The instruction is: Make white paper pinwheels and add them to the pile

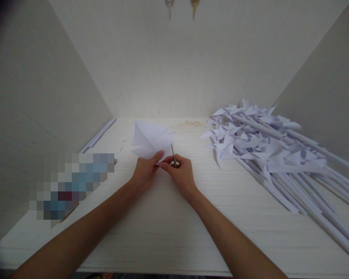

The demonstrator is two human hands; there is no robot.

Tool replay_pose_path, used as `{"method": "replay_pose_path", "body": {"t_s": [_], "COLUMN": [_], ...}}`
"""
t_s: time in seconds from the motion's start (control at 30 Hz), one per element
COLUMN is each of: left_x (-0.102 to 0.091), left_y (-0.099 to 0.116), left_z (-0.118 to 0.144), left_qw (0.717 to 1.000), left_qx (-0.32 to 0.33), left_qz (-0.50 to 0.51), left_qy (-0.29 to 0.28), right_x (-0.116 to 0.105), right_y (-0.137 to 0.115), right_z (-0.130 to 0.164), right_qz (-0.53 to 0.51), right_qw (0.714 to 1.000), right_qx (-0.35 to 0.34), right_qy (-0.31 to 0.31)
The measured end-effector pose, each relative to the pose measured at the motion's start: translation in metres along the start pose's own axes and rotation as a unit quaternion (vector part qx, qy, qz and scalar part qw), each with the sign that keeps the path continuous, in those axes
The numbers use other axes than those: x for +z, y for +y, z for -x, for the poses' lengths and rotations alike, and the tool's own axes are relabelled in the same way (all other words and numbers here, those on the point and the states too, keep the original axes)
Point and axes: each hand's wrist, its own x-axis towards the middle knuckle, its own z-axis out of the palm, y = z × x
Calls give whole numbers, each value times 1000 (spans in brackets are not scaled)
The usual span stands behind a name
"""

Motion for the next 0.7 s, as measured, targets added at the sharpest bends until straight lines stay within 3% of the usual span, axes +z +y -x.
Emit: {"method": "replay_pose_path", "body": {"t_s": [0.27, 0.7], "left_x": [0, 1], "left_y": [-6, 1], "left_z": [0, 3], "left_qw": [999, 1000], "left_qx": [24, 2], "left_qz": [-40, -19], "left_qy": [9, -17], "right_x": [0, 0], "right_y": [1, 2], "right_z": [-1, -3], "right_qz": [4, -56], "right_qw": [999, 997], "right_qx": [-2, 24], "right_qy": [40, 37]}}
